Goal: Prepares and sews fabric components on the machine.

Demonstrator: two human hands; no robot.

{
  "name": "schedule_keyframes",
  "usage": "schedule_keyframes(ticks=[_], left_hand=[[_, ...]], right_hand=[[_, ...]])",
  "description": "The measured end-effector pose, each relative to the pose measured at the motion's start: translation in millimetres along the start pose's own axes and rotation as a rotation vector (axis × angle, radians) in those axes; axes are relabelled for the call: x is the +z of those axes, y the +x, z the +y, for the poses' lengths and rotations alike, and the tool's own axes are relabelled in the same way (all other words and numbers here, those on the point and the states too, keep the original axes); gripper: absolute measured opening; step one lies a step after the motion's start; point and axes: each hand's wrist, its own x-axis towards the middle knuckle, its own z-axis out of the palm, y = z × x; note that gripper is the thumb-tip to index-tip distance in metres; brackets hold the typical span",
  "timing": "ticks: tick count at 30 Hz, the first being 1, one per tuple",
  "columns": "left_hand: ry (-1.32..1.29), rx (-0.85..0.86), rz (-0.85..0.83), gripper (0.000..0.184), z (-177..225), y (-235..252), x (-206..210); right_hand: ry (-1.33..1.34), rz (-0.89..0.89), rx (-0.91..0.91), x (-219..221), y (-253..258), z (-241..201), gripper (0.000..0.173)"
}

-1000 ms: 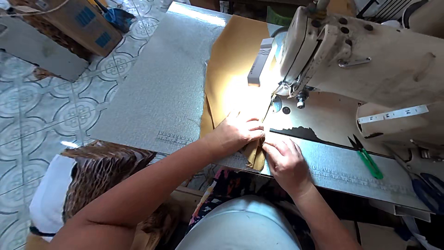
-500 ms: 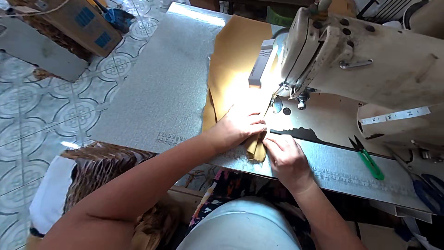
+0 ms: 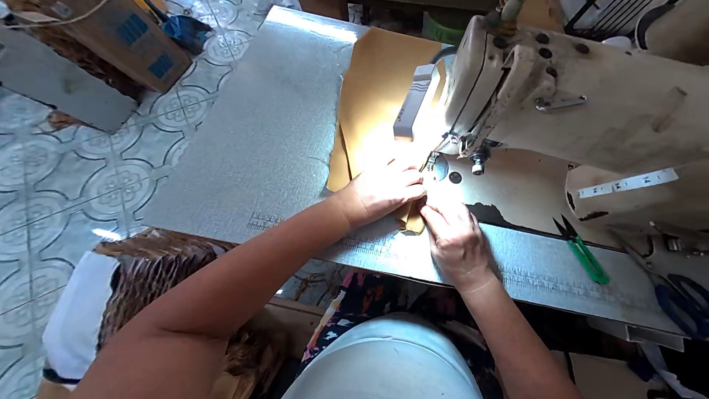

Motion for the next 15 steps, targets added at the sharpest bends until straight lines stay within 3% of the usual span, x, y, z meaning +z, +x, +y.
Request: schedule_keyframes(ticks=[10,15], left_hand=[[-0.032,0.027,-0.053,0.034,-4.1,-3.5,-6.3],[-0.055,0.036,-0.037,0.036,-4.3,-11.1,-5.2]], right_hand=[[0.029,0.022,0.017,0.1,-0.7,0.4,0.019],[0.122,0.043,0.124,-4.7,4.9,-1.0,0.024]])
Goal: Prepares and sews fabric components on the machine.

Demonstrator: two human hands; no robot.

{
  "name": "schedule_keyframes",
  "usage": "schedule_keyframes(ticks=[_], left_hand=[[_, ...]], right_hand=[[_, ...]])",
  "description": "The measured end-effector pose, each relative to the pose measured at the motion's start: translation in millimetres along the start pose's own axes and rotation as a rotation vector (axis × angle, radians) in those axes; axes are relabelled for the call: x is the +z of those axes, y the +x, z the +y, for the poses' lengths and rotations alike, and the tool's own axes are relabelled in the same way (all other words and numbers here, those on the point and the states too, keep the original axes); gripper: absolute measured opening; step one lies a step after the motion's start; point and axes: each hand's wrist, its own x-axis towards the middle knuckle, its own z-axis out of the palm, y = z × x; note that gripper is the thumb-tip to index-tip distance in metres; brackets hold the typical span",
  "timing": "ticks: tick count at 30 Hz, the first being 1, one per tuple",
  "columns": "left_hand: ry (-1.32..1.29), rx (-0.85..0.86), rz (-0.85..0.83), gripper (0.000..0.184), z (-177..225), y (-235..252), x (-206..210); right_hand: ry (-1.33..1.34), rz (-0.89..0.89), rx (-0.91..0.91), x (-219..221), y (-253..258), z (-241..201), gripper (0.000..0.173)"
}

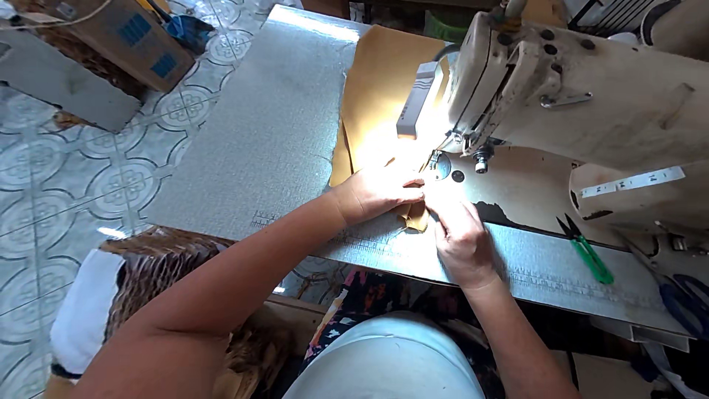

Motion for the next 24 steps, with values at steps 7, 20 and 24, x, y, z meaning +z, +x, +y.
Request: schedule_keyframes(ticks=[7,20,24], left_hand=[[-0.006,-0.022,0.048,0.035,1.4,-6.7,4.1],[-0.067,-0.047,0.075,0.035,-5.4,-5.1,4.5],[-0.103,-0.06,0.084,0.039,-18.5,5.4,8.0]], right_hand=[[-0.044,-0.044,-0.005,1.7,0.3,-0.2,0.029],[-0.199,-0.129,-0.051,-1.1,8.8,-2.5,0.025],[-0.187,-0.148,-0.02,-0.1,27.1,3.6,0.024]])
